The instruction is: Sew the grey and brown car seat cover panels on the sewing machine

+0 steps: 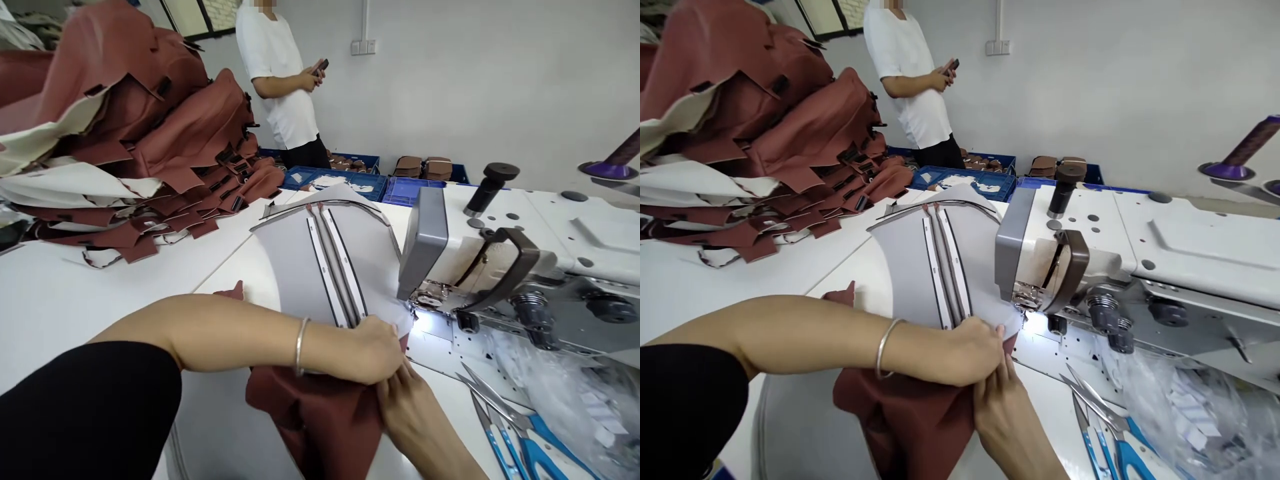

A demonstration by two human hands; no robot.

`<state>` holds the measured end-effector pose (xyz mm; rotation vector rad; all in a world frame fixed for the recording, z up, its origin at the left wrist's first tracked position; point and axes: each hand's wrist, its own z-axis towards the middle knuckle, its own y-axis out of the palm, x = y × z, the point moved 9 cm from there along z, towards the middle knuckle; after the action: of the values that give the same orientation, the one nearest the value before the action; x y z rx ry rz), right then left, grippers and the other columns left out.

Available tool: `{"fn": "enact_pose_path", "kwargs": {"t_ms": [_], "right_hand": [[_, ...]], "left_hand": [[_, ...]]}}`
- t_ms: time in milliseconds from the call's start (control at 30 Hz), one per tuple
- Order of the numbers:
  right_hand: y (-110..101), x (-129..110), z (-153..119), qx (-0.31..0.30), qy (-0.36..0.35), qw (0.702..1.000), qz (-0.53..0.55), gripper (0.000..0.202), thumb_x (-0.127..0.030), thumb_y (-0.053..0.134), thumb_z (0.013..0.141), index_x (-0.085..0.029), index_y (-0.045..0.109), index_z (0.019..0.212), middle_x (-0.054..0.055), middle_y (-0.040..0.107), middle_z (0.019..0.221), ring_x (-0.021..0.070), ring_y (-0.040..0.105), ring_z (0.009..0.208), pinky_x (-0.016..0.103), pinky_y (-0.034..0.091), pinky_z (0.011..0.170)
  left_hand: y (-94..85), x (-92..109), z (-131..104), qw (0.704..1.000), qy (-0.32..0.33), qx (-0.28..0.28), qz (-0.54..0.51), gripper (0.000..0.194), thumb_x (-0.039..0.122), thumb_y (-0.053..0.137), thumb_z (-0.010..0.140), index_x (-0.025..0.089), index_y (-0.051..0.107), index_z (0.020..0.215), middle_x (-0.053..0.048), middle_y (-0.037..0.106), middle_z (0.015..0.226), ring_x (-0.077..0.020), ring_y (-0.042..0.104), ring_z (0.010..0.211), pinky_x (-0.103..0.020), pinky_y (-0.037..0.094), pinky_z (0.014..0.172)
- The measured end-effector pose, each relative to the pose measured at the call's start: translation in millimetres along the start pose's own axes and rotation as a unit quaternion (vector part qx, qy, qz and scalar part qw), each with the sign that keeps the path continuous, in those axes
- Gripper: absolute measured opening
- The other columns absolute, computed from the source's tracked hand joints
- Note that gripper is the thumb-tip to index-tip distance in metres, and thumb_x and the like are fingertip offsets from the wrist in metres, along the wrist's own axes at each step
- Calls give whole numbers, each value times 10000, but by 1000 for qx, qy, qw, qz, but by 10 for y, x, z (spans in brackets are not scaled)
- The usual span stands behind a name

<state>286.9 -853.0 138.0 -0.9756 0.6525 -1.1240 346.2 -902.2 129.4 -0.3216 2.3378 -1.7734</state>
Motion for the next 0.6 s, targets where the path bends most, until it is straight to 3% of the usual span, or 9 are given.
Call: {"fn": "enact_pose_path", "kwargs": {"t_ms": [133, 333, 533, 600], "right_hand": [[-79, 133, -179, -5, -3, 1000, -15, 308, -99, 492, 714, 21, 641, 955, 239, 614, 1087, 349, 553, 1080, 425, 501, 894], [-79, 137, -160, 6, 11, 1000, -10, 285, -89, 476, 710, 16, 654, 906, 253, 615, 1067, 354, 572, 1048, 433, 504, 882], [-72, 118, -154, 16, 7, 1000, -18, 300, -66, 435, 709, 20, 647, 904, 255, 618, 1058, 349, 582, 1033, 438, 506, 877], [-85, 124, -148, 23, 9, 1000, -18, 294, -60, 419, 716, 13, 648, 886, 249, 626, 1042, 344, 593, 1016, 433, 513, 865]], "left_hand": [[-141, -182, -165, 998, 36, -1, 53, 399, 134, 443, 842, -9, 512, 1208, -214, 658, 906, -269, 642, 769, -349, 474, 560], [-268, -318, -93, 999, 42, -25, 25, 458, 202, 479, 812, 129, 445, 1263, -95, 669, 799, -232, 626, 675, -309, 414, 535], [-170, -268, -27, 988, 27, -145, 50, 680, 185, 565, 755, 72, 342, 1388, -115, 681, 778, -244, 615, 687, -319, 401, 548], [-169, -257, -17, 987, 24, -152, 47, 721, 169, 593, 728, 72, 336, 1394, -110, 679, 759, -237, 610, 664, -314, 396, 538]]}}
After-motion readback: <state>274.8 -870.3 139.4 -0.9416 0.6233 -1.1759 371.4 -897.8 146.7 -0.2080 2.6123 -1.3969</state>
